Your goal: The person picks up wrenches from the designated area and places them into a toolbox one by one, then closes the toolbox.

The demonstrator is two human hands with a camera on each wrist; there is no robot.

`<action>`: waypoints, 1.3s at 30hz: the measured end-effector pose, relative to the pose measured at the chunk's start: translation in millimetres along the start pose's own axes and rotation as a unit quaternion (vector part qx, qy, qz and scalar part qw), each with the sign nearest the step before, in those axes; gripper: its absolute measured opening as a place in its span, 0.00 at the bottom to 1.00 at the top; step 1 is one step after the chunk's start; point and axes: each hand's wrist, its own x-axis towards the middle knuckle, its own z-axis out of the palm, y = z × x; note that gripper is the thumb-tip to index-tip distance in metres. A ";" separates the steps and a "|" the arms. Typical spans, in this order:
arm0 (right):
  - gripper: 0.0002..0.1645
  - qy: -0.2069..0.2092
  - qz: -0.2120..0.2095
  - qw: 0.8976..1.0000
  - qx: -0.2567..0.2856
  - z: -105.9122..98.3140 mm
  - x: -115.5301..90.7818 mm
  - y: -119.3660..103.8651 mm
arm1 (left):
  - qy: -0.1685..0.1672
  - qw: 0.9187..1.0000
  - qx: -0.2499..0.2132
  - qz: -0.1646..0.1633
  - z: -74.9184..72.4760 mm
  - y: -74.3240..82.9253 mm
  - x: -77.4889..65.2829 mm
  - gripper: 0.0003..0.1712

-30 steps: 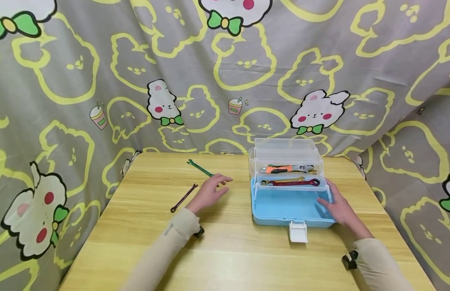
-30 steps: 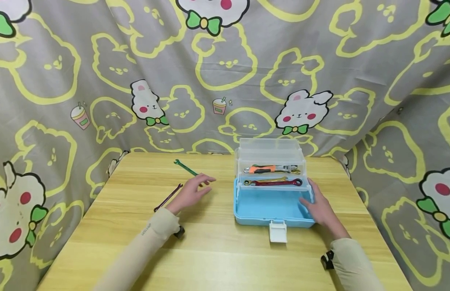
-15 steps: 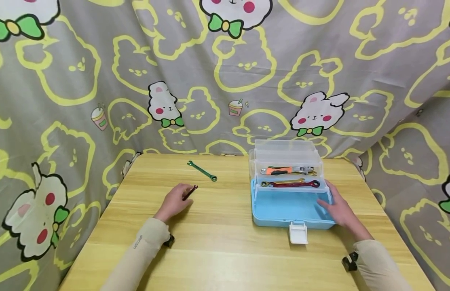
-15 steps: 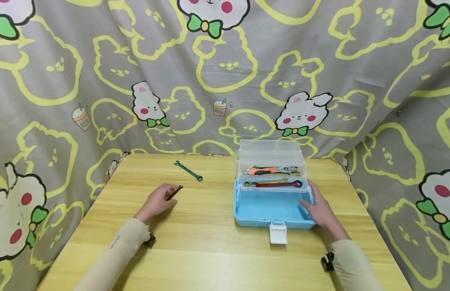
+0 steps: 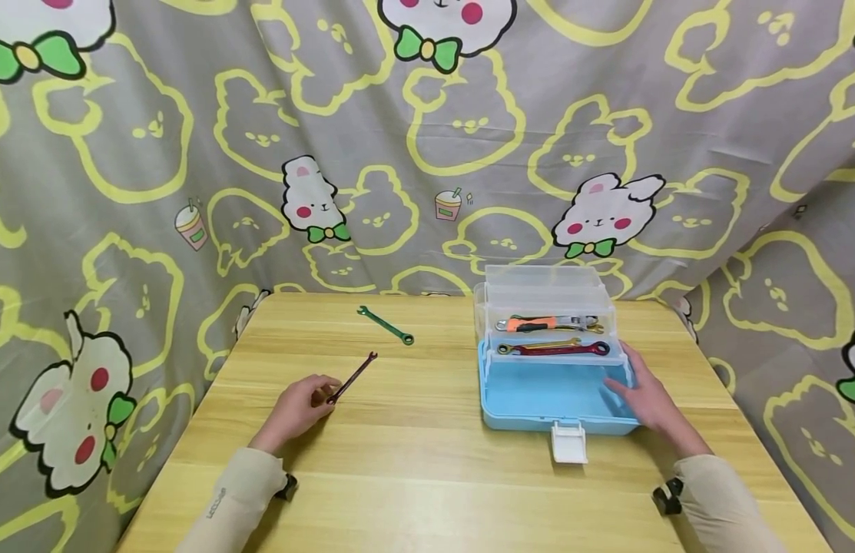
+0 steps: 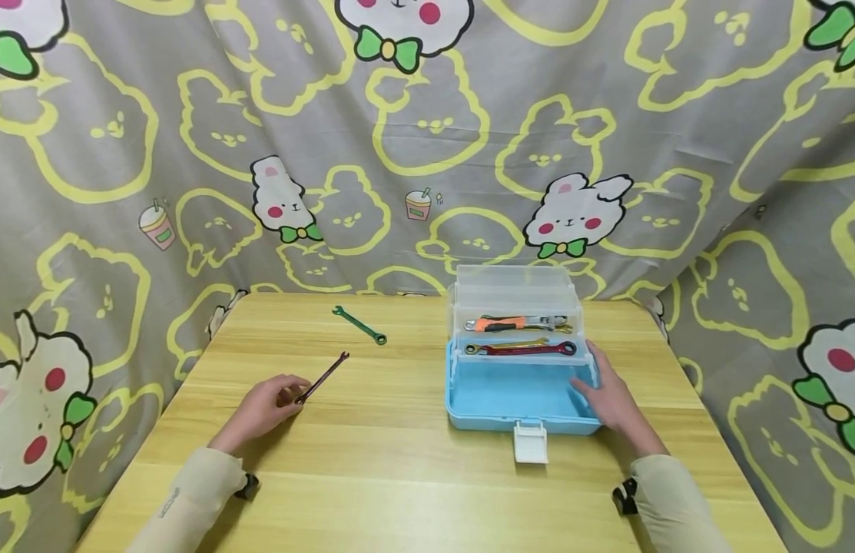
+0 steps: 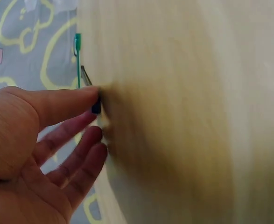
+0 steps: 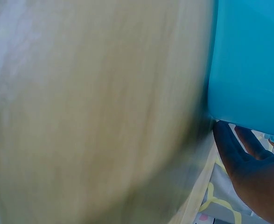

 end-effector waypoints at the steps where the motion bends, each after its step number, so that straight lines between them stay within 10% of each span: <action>1: 0.52 0.000 -0.001 1.000 0.000 -0.1 0.2 0.1 | 0.002 1.000 0.000 0.001 0.2 -0.2 -0.5 0.20; 13: 0.52 0.009 -0.013 1.000 -0.002 1.7 1.2 5.4 | 0.029 0.994 0.106 0.014 15.4 11.5 17.4 0.14; 39: 0.52 0.006 -0.015 1.000 -0.002 0.4 3.1 6.3 | 0.029 0.998 0.061 -0.017 7.3 14.3 0.7 0.08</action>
